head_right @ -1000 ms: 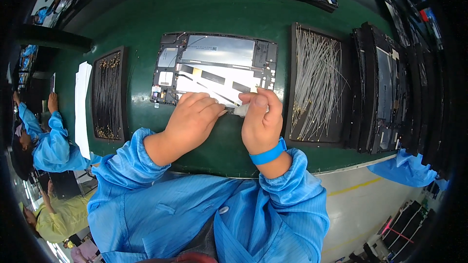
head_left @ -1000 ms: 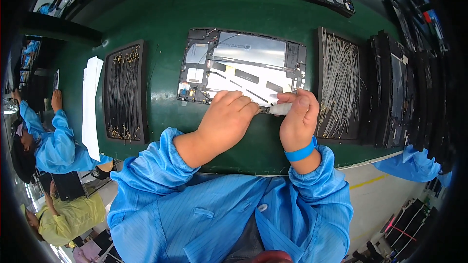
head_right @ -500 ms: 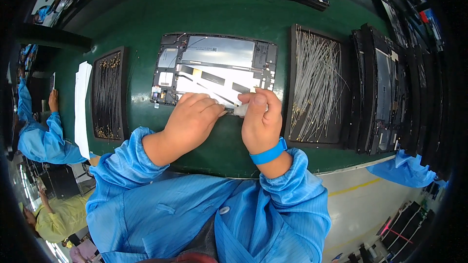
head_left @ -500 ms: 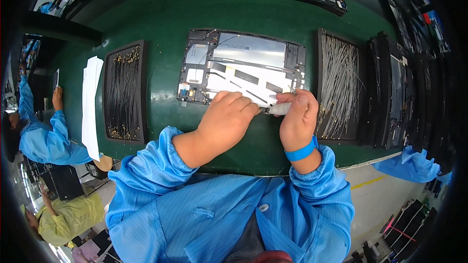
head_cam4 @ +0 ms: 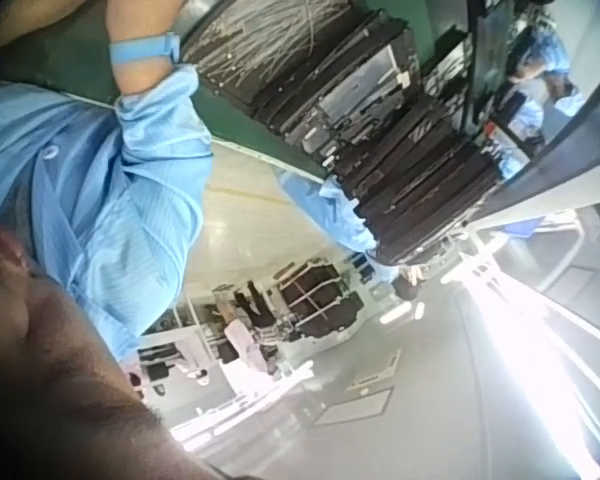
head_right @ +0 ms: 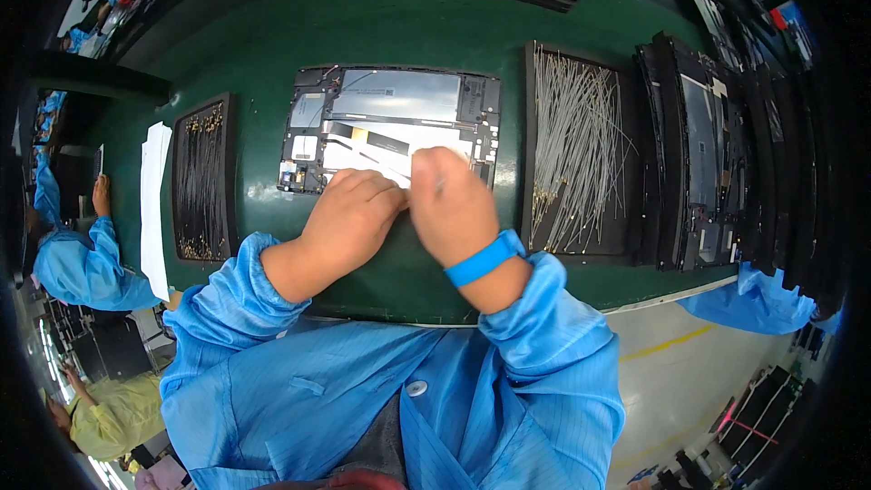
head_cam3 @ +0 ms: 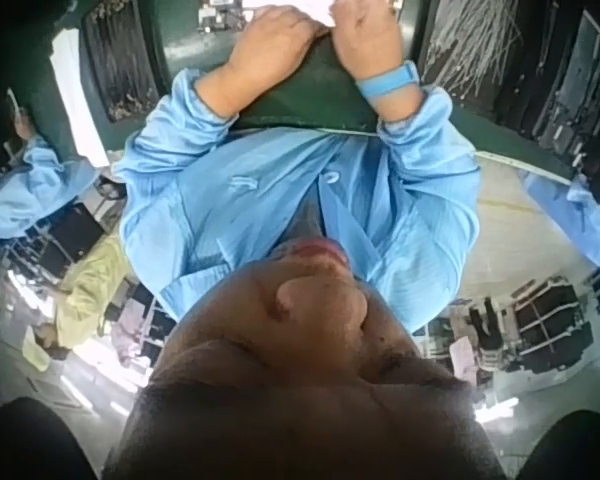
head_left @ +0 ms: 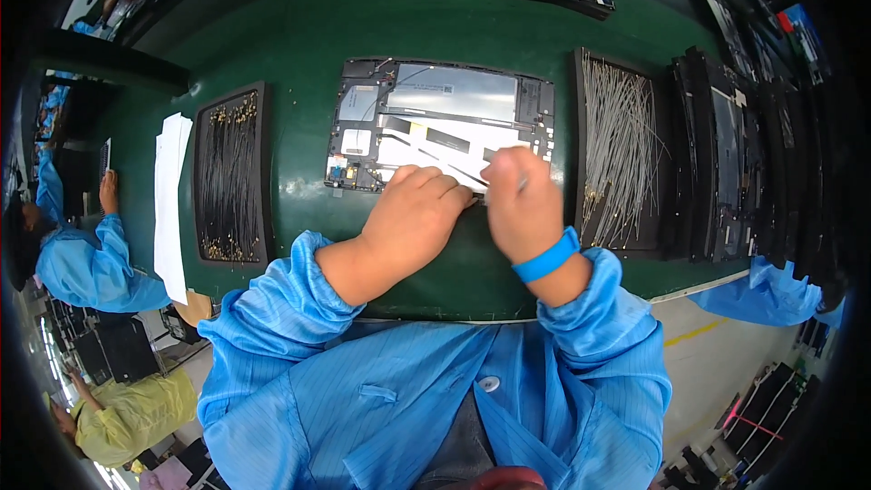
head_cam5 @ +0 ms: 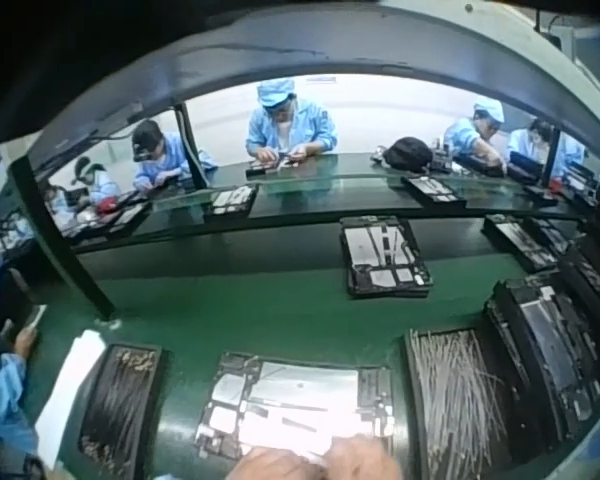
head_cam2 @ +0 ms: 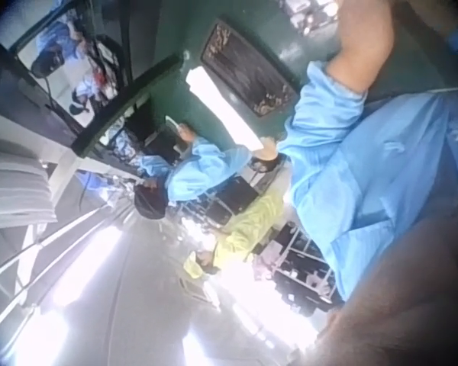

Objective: The person assembles internal components into tablet chassis and applies adhesive to the tablet frames with an adhesive pen on a factory production line.

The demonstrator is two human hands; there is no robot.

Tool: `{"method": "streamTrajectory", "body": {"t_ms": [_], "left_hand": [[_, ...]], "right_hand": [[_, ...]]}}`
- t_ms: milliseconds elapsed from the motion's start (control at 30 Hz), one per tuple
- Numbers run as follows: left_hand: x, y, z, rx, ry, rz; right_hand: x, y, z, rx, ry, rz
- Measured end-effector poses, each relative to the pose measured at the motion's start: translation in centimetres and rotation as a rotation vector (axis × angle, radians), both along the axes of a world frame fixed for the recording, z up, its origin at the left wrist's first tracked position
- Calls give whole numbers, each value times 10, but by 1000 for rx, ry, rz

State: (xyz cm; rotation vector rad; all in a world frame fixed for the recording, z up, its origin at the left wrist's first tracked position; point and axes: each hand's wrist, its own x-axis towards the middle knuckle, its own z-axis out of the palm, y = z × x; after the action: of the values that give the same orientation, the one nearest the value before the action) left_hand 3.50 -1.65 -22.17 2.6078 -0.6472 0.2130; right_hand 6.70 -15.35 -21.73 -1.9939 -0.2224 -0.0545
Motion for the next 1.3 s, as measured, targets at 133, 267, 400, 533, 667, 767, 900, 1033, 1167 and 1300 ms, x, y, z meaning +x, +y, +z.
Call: {"method": "streamTrajectory", "body": {"t_ms": [133,267,400,533,667,767,900,1033,1167,1300], "left_hand": [[-1,-2,-3,-23,16,20],[-2,-4,-5,-32,-31,41],[-2,-3,-4,-28,7,39],[-2,-3,-5,-40,-23,28],[0,-2,-5,-2,-2,18],[-1,-2,-4,4,-6,13],[0,-3,-2,8,-5,-1],[0,0,-2,13,-20,-4],[2,0,3,49,-14,-37],[2,0,-3,7,32,-23]], "right_hand": [[-3,-13,-12,516,264,-187],[-9,-10,-14,550,216,-225],[-9,-10,-27,342,30,-148],[-12,-9,-24,419,53,-123],[-12,-11,-29,392,13,-96],[-13,-12,-29,373,24,-99],[-11,-11,-13,229,-61,-39],[-4,-4,4,-180,-216,220],[-2,-2,-1,-124,-292,166],[-1,-8,-18,302,93,-120]]}}
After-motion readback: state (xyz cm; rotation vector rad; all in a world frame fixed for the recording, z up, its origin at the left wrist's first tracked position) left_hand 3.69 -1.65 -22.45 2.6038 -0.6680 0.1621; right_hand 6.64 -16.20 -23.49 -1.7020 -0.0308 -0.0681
